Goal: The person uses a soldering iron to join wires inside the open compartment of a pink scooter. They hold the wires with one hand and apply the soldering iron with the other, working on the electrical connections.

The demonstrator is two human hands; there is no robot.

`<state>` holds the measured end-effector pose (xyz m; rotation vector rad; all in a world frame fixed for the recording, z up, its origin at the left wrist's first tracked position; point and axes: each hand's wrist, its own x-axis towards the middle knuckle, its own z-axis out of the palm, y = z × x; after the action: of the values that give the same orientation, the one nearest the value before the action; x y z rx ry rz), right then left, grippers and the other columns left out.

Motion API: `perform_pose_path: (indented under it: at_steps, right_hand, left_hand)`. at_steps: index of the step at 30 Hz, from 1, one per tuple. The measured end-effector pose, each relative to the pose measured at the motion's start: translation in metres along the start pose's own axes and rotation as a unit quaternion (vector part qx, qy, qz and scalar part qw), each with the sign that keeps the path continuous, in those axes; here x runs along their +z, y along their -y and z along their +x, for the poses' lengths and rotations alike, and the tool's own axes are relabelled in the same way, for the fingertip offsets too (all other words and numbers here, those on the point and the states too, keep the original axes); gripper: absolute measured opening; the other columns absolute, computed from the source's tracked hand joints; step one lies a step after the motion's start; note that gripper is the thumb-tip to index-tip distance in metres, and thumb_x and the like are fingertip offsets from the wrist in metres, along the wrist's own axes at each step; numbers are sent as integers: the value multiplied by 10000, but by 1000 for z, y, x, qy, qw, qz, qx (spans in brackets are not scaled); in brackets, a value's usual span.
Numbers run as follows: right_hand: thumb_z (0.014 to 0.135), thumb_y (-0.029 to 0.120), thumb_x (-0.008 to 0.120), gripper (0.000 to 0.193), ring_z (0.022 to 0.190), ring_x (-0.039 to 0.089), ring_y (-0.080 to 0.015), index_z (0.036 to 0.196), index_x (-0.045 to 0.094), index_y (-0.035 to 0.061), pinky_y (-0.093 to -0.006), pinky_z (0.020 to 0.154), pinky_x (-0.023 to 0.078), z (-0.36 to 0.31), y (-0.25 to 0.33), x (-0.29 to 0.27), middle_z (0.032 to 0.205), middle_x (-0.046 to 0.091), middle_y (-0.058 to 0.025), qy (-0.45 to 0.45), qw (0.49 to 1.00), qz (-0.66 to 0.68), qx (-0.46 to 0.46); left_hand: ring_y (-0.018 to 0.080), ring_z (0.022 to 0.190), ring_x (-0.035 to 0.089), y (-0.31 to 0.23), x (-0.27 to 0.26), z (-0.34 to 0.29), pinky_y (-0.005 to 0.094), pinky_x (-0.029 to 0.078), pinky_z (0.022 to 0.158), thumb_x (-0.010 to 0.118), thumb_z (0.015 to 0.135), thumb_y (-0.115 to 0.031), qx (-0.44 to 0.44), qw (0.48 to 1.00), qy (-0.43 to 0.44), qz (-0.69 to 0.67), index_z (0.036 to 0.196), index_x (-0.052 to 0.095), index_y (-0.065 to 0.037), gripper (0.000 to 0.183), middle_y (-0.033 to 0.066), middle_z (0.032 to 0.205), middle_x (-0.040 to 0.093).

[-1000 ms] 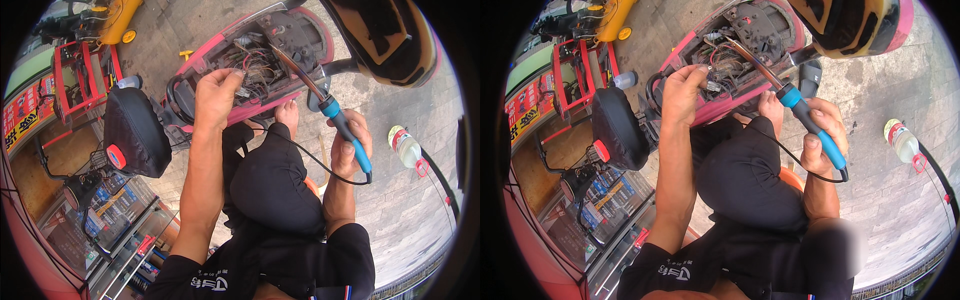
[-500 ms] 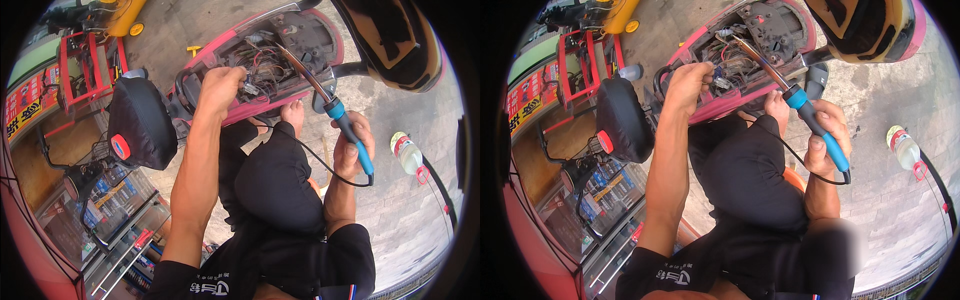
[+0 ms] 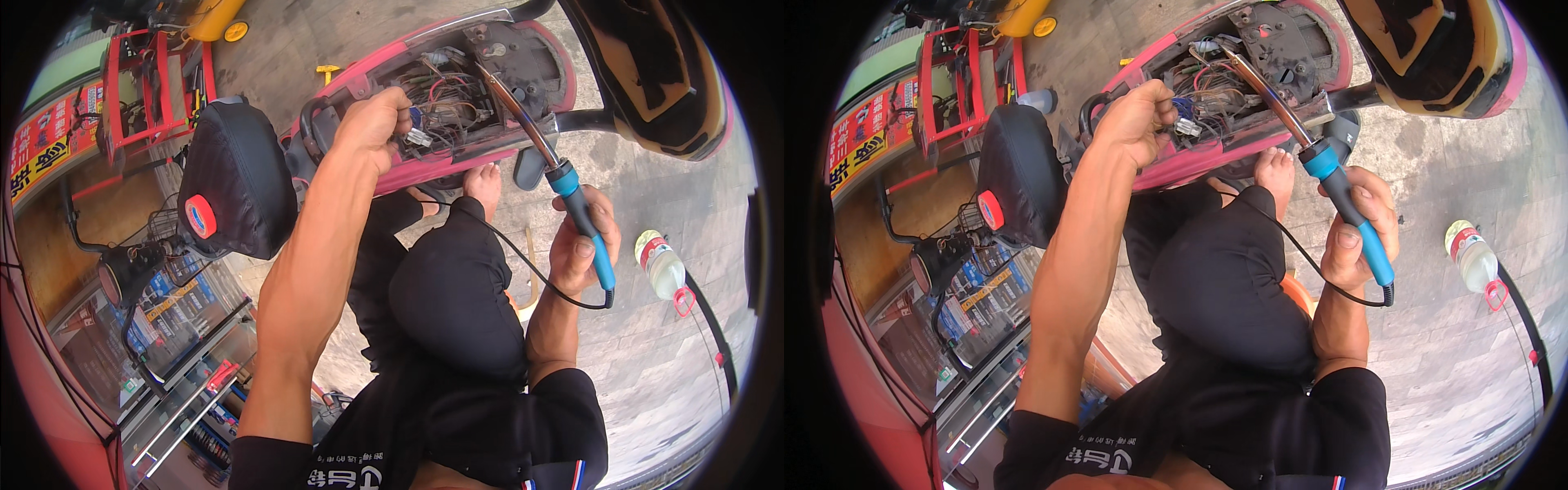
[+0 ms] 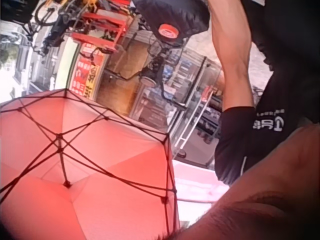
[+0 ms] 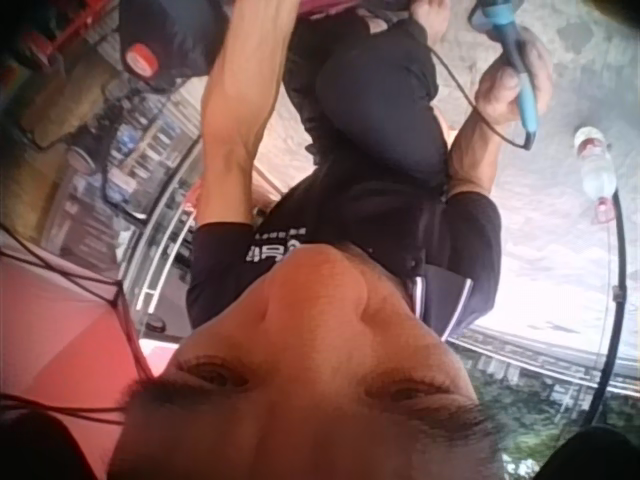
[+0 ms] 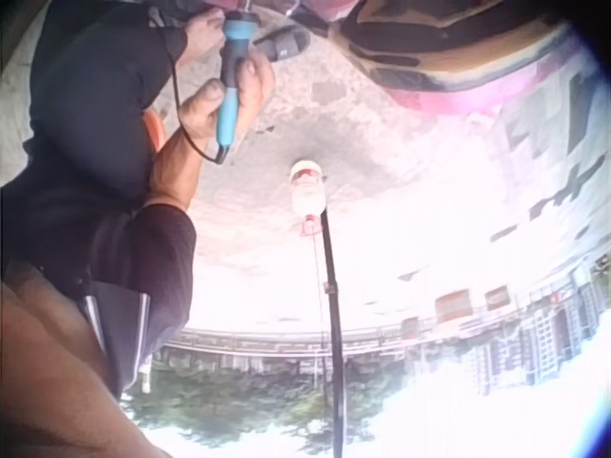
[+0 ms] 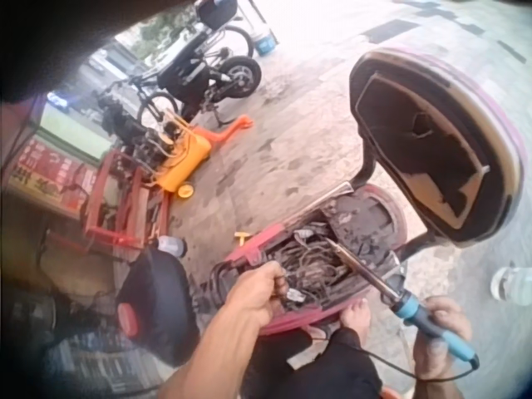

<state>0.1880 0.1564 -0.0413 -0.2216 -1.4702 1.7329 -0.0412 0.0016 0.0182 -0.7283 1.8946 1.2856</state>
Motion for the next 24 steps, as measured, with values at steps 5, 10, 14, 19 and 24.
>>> perform_pose_path:
  at_steps: [5, 10, 14, 19, 24]
  right_hand:
    - [969, 313, 612, 434, 862, 652, -316, 1271, 536, 10, -402, 763, 560, 1, -3, 0, 1164, 556, -293, 14, 1000, 7, 1]
    - [968, 318, 613, 440, 869, 648, -320, 1271, 531, 10, -404, 757, 561, -1, -4, 1, 1154, 561, -293, 1, 1000, 6, 4]
    - [968, 319, 609, 441, 877, 645, -318, 1267, 531, 4, -403, 749, 562, -1, -4, -4, 1152, 564, -288, 8, 1000, -10, 8]
    - [969, 321, 606, 435, 878, 644, -314, 1254, 541, -3, -398, 740, 565, -2, -3, -3, 1151, 567, -282, 17, 1000, -13, 9]
    - [969, 318, 606, 430, 878, 644, -312, 1246, 547, -6, -398, 743, 566, -1, -2, -1, 1149, 568, -279, 17, 1000, -19, 10]
  left_hand:
    - [122, 687, 478, 0, 4, 3, 397, 318, 910, 621, 798, -165, -22, 1000, -6, -13, 716, 535, -165, 118, -30, 677, 481]
    - [115, 662, 454, 10, 8, 2, 373, 305, 884, 611, 790, -165, -45, 998, 38, -34, 688, 509, -193, 147, -50, 653, 463]
    - [114, 677, 465, 16, 6, 0, 374, 303, 895, 617, 782, -171, -53, 997, 20, -54, 673, 506, -203, 159, -51, 659, 473]
    - [110, 688, 469, 18, 5, -4, 363, 313, 877, 632, 789, -172, -41, 998, 31, -40, 687, 512, -197, 160, -48, 665, 475]
    - [110, 683, 461, 20, 6, -3, 365, 322, 834, 634, 801, -179, -37, 998, 39, -37, 689, 502, -192, 173, -44, 687, 473]
